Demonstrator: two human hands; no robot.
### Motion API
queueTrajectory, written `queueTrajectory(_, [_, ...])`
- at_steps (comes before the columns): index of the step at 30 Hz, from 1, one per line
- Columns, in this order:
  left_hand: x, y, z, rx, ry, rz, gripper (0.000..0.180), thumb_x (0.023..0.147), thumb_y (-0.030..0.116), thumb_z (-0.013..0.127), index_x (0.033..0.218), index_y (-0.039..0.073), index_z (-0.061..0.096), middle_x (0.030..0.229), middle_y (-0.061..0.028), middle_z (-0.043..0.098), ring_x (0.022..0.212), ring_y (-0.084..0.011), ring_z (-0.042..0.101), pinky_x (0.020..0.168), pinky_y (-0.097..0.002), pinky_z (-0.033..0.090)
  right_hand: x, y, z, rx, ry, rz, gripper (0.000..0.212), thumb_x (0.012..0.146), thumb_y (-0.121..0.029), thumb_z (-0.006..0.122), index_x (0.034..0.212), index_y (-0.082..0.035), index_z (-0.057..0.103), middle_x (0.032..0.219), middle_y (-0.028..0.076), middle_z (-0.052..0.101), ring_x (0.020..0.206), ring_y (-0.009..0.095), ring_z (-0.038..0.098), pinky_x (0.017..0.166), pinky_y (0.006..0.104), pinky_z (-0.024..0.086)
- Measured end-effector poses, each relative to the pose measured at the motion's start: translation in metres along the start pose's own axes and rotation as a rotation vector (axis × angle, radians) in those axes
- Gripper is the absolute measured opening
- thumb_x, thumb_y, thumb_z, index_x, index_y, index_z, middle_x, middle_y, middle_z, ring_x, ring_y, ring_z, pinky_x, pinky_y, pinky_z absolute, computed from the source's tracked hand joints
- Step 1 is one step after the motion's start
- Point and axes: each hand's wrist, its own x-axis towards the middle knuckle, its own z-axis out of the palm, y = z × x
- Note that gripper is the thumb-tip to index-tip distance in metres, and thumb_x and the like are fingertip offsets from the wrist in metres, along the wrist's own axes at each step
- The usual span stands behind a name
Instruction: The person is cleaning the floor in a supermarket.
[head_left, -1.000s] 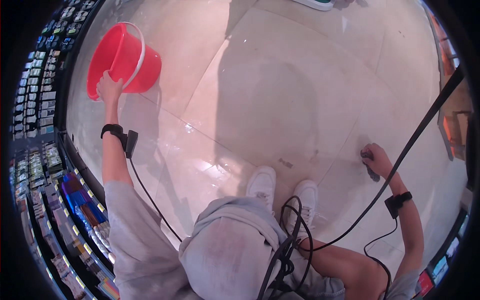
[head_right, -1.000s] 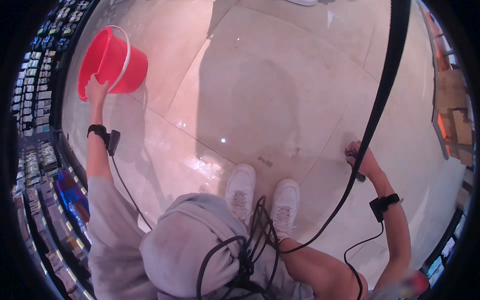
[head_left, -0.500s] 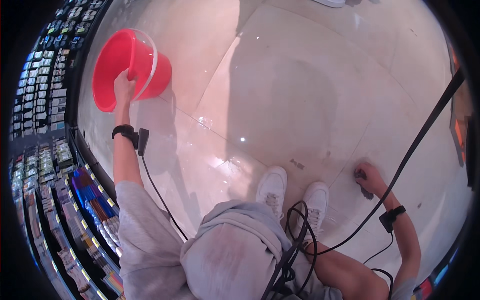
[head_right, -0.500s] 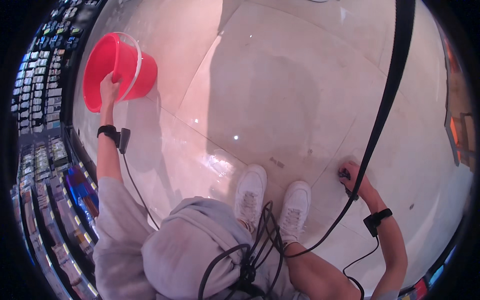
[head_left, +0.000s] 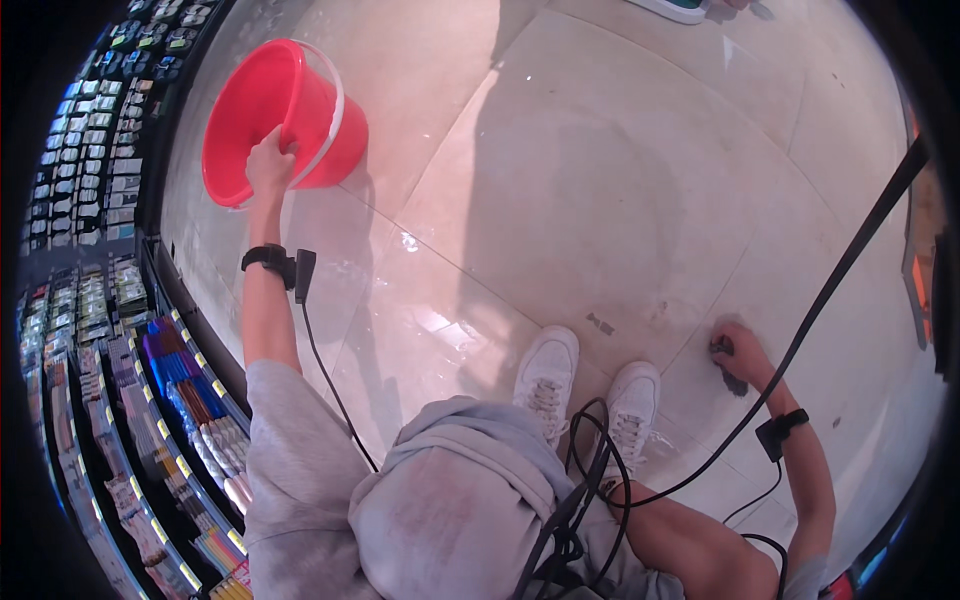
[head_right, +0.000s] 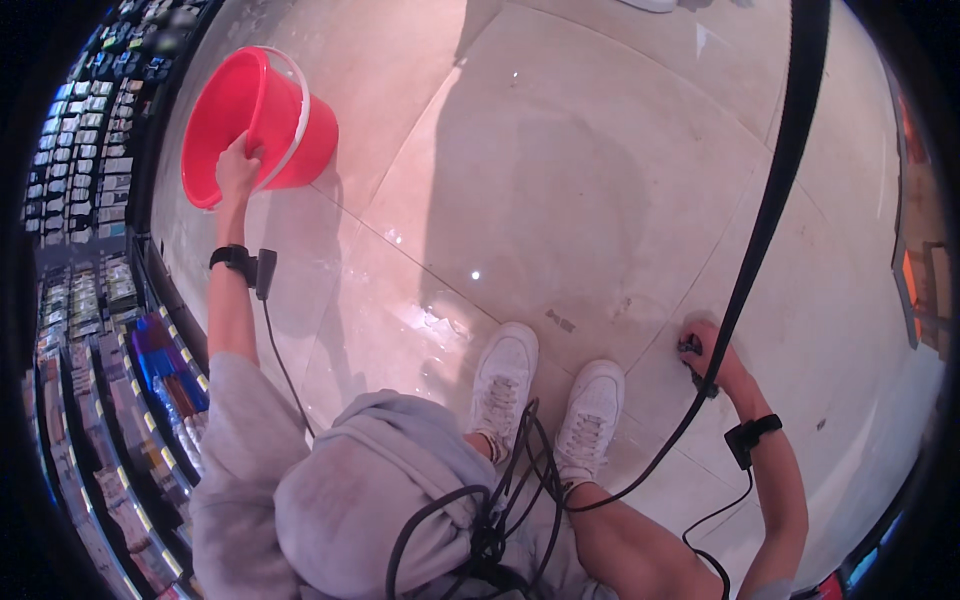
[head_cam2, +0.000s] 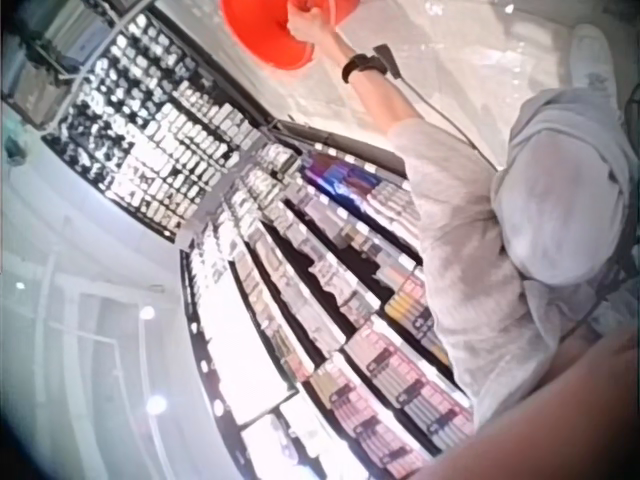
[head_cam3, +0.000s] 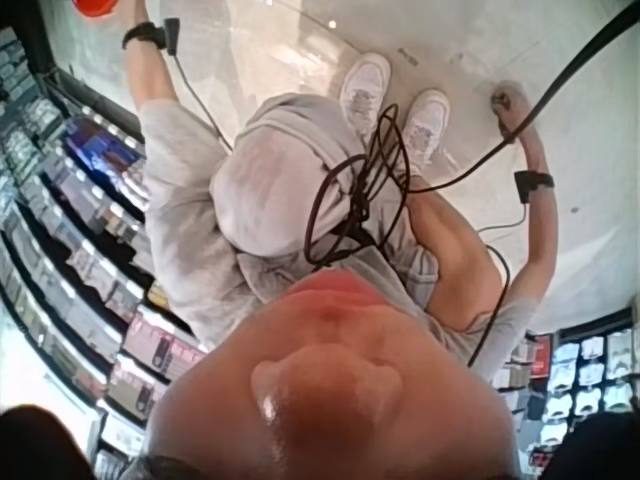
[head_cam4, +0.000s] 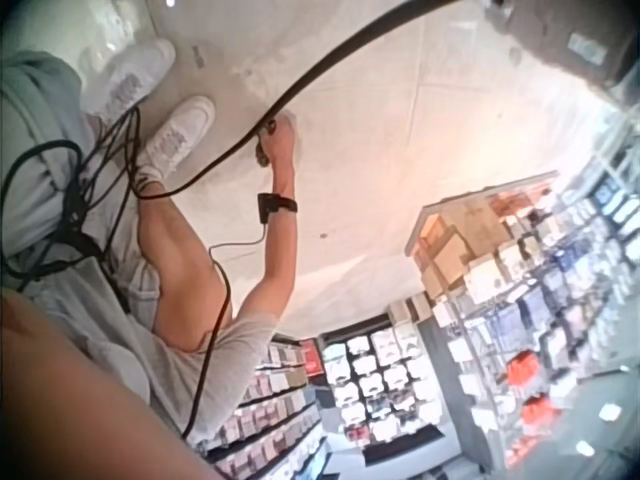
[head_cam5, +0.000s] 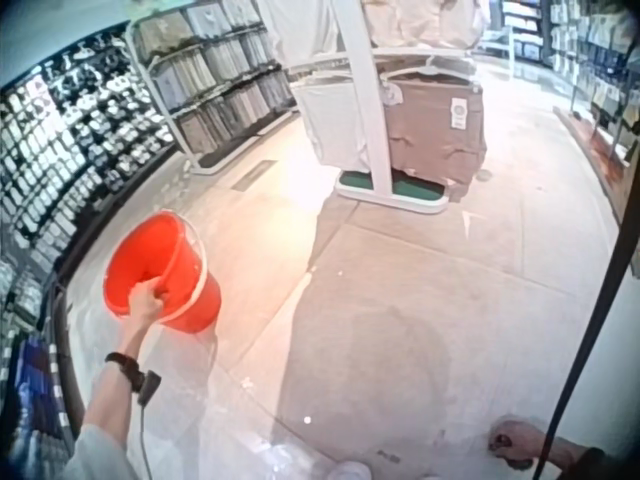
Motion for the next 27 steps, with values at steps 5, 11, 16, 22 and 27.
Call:
queueTrajectory(5, [-0.010, 0.010, 0.004, 0.014, 0.053, -0.027, 0.034, 0.083, 0.020, 0.066, 0.117, 0.019, 0.064, 0.092, -0.0143, 0.071, 0.087, -0.0365, 0.067, 0.075, -0.0470, 0.053, 0.002, 0.001, 0.000, 0.006, 0.014, -0.009, 0.027, 0.065, -0.003, 0.073, 0.089, -0.003, 0.061, 0.083, 0.010, 0.058, 0.075, 0.026, 0.056, 0.070, 0.0357, 0.048])
queueTrajectory(11, [-0.019, 0.023, 0.005, 0.015, 0.082, -0.014, 0.028, 0.083, 0.018, 0.064, 0.111, 0.016, 0.064, 0.085, -0.0144, 0.070, 0.081, -0.0374, 0.067, 0.071, -0.0486, 0.053, 0.004, 0.006, 0.002, -0.024, -0.035, 0.007, 0.027, 0.066, -0.004, 0.073, 0.089, -0.003, 0.060, 0.083, 0.010, 0.057, 0.075, 0.025, 0.056, 0.070, 0.0352, 0.048])
queueTrajectory(16, [-0.026, 0.030, 0.004, 0.054, 0.084, 0.002, 0.026, 0.083, 0.017, 0.064, 0.109, 0.016, 0.063, 0.080, -0.0142, 0.069, 0.078, -0.0376, 0.067, 0.067, -0.0490, 0.053, 0.003, -0.002, -0.003, -0.027, -0.065, 0.027, 0.026, 0.067, -0.005, 0.072, 0.089, -0.002, 0.059, 0.083, 0.010, 0.056, 0.076, 0.024, 0.056, 0.070, 0.0350, 0.048])
queueTrajectory(22, [-0.030, 0.036, 0.006, 0.123, 0.085, 0.013, 0.033, 0.080, 0.015, 0.065, 0.113, 0.016, 0.062, 0.079, -0.0146, 0.069, 0.075, -0.0375, 0.068, 0.065, -0.0488, 0.053, 0.005, -0.007, -0.004, -0.040, -0.034, 0.022, 0.027, 0.065, -0.006, 0.074, 0.087, -0.003, 0.060, 0.079, 0.010, 0.057, 0.073, 0.024, 0.056, 0.067, 0.0357, 0.048])
queueTrajectory(27, [-0.041, 0.052, 0.007, 0.140, 0.047, -0.022, 0.037, 0.083, 0.015, 0.063, 0.120, 0.018, 0.060, 0.083, -0.0152, 0.070, 0.078, -0.0383, 0.068, 0.067, -0.0502, 0.053, 0.006, -0.003, -0.003, -0.043, -0.021, -0.009, 0.026, 0.064, -0.005, 0.073, 0.086, -0.003, 0.059, 0.081, 0.010, 0.057, 0.073, 0.025, 0.055, 0.067, 0.0358, 0.047])
